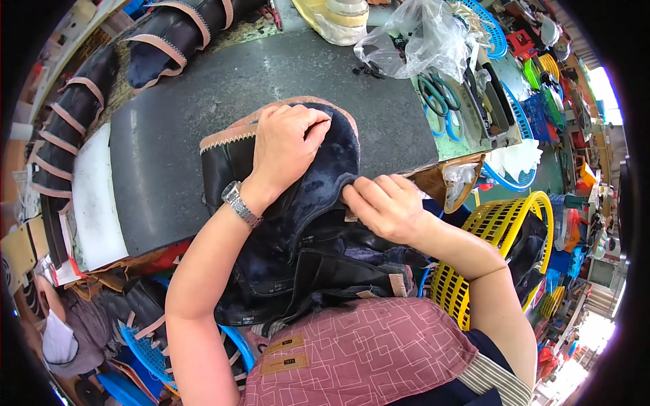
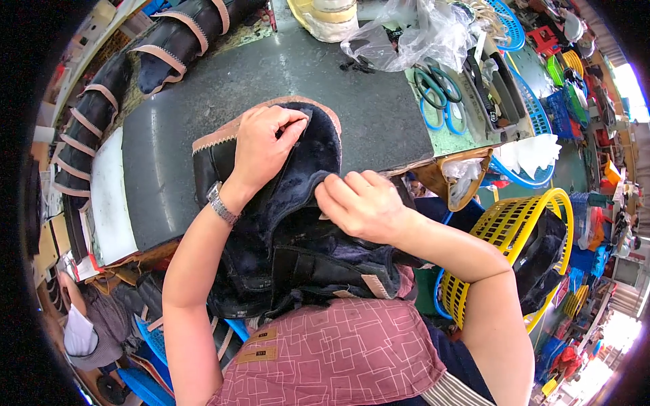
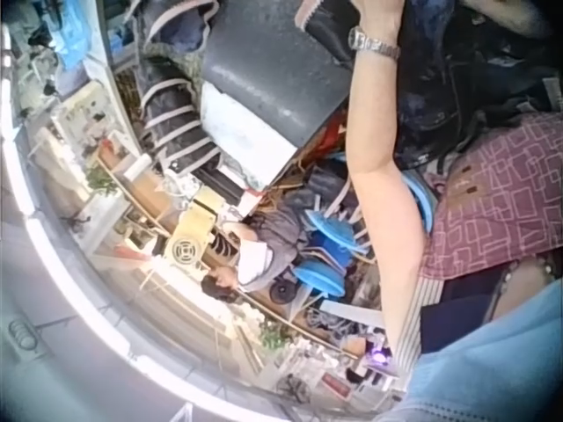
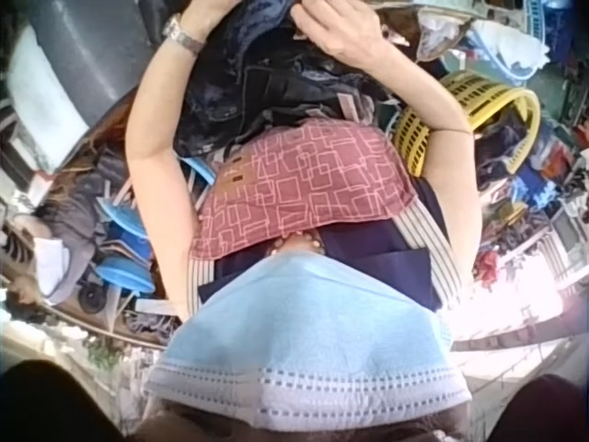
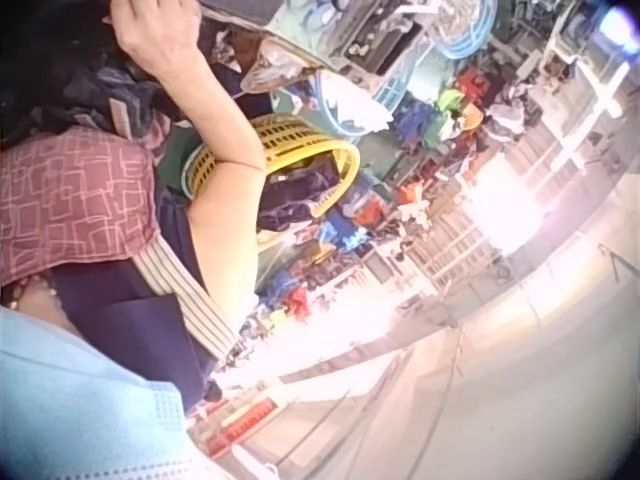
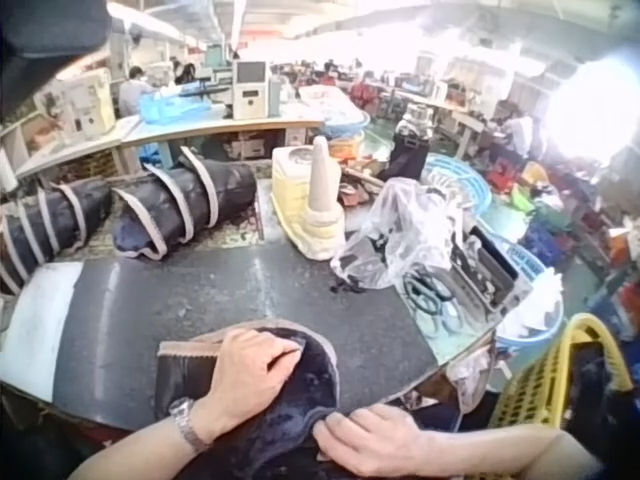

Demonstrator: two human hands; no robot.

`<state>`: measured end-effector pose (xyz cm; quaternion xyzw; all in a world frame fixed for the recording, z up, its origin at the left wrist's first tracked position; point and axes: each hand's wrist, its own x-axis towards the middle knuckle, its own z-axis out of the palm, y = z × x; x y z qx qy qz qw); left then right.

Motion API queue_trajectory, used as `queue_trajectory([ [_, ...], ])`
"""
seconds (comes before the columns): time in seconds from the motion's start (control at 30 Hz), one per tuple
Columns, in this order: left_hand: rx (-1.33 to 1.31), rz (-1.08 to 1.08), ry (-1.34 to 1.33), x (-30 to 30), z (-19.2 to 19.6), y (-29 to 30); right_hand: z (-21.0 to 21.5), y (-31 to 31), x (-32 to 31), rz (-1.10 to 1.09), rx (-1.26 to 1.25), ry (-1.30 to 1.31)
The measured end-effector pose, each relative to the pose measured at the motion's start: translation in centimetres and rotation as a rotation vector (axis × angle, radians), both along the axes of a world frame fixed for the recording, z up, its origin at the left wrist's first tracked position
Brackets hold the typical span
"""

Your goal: Inspecting and finishing boot uppers by zipping them, checking seams, and using hand tools to press components.

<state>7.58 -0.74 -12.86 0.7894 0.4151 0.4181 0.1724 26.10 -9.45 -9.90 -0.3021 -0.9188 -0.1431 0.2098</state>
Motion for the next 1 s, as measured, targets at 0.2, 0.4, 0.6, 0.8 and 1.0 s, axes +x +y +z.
queue_trajectory([
  [0.2,0.052,-0.035,0.052,0.1,0.3,0.4,-0.1,0.2,-0.5,0.029,-0.011,0.079],
  [0.4,-0.133,0.045,-0.147,-0.7,0.7,0.6,0.1,0.0,-2.1,0.101,-0.209,0.439],
  [0.6,-0.387,0.125,-0.016,-3.1,4.4,-1.9,0.4,4.5,-2.6,0.216,-0.621,0.817],
  [0.8,-0.663,0.111,-0.537,-5.3,5.3,-4.0,1.8,5.4,-5.0,0.313,-1.168,0.879],
  [1.0,-0.943,-0.004,-0.835,-6.7,7.1,-4.7,5.2,6.0,-5.8,0.21,-1.513,0.83],
])
